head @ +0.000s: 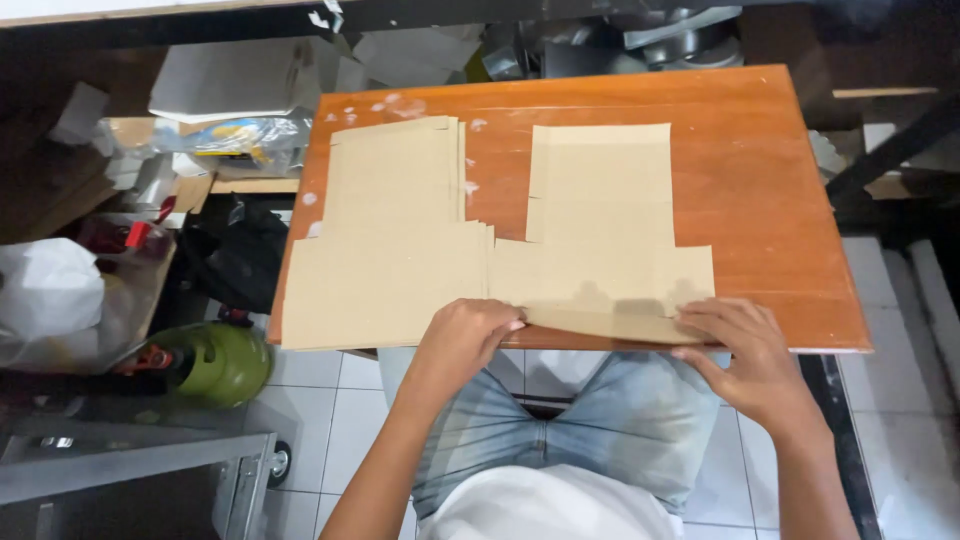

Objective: Assembling a cardboard box from a flat template by folding and tucking flaps at a packaging station.

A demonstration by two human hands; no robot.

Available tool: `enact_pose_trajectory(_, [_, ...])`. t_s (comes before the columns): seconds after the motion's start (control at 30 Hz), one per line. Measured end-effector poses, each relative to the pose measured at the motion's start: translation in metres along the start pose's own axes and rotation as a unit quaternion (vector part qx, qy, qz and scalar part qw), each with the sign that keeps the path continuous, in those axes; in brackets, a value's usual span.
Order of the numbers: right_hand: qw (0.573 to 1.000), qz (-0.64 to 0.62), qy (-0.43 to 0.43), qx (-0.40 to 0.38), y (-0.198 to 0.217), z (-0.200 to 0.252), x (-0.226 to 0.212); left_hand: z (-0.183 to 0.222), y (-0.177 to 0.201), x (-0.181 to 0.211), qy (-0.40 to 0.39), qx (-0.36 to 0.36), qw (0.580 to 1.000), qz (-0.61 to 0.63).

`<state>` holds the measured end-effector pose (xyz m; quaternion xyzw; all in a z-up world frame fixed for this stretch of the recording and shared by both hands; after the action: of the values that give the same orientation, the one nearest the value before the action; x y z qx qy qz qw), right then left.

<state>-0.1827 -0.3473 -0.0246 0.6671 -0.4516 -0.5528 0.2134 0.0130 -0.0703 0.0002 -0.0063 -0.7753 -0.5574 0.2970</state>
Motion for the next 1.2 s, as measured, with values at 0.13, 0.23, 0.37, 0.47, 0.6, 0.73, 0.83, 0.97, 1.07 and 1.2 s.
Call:
enact_pose_trajectory(0.13, [0.996,-0.033,0.047,0.068,-0.003,-0.012,-0.004,-0.023,0.007,-0.004,0.07,0.004,0.992,0.103])
enact_pose_trajectory(0.23, [0.987,-0.123,-0.015,0.103,0.004,-0.035,0.008,-0.042,0.005,-0.022,0.17,-0.02,0.962,0.212])
enact_pose_trajectory(0.37, [0.979,-0.121,-0.153,0.066,-0.008,-0.051,0.035,-0.049,-0.016,-0.034,0.142,0.021,0.984,0.103])
enact_pose_trajectory(0.47, [0.981,-0.106,-0.155,0.041,-0.011,-0.056,0.032,-0.048,-0.024,-0.018,0.105,0.072,0.991,-0.035])
enact_pose_trajectory(0.6, [0.993,-0.053,-0.077,0.069,-0.018,-0.051,0.03,-0.041,-0.058,0.008,-0.089,0.006,0.988,-0.123])
enact_pose_trajectory(0.73, [0.993,0.041,-0.022,0.112,-0.027,-0.048,0.021,-0.036,-0.068,0.023,-0.104,0.03,0.984,-0.144])
enact_pose_trajectory(0.83, [0.961,0.207,0.044,0.178,-0.038,-0.042,-0.014,-0.035,-0.07,0.023,-0.06,0.036,0.983,-0.168])
enact_pose_trajectory(0.97, [0.984,0.104,0.113,0.085,-0.081,-0.044,-0.059,-0.041,-0.085,0.014,-0.047,0.05,0.986,-0.15])
enact_pose_trajectory(1.07, [0.992,0.069,0.079,0.071,-0.091,-0.043,-0.065,-0.035,-0.08,0.011,-0.041,0.038,0.994,-0.095])
enact_pose_trajectory(1.2, [0.992,0.119,0.033,0.03,-0.1,-0.046,-0.049,-0.018,-0.08,0.011,-0.058,0.043,0.991,-0.111])
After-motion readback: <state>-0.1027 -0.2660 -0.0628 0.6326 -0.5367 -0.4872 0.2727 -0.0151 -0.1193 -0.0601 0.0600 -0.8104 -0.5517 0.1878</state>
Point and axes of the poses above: each hand's wrist, its own z-axis away from the middle knuckle, its own y-axis out of the back of the hand, x = y × z, the point moved 4 cm from there along -z, towards the middle knuckle, and after that the axes turned 5 degrees about -z, right-handed, at the moved point
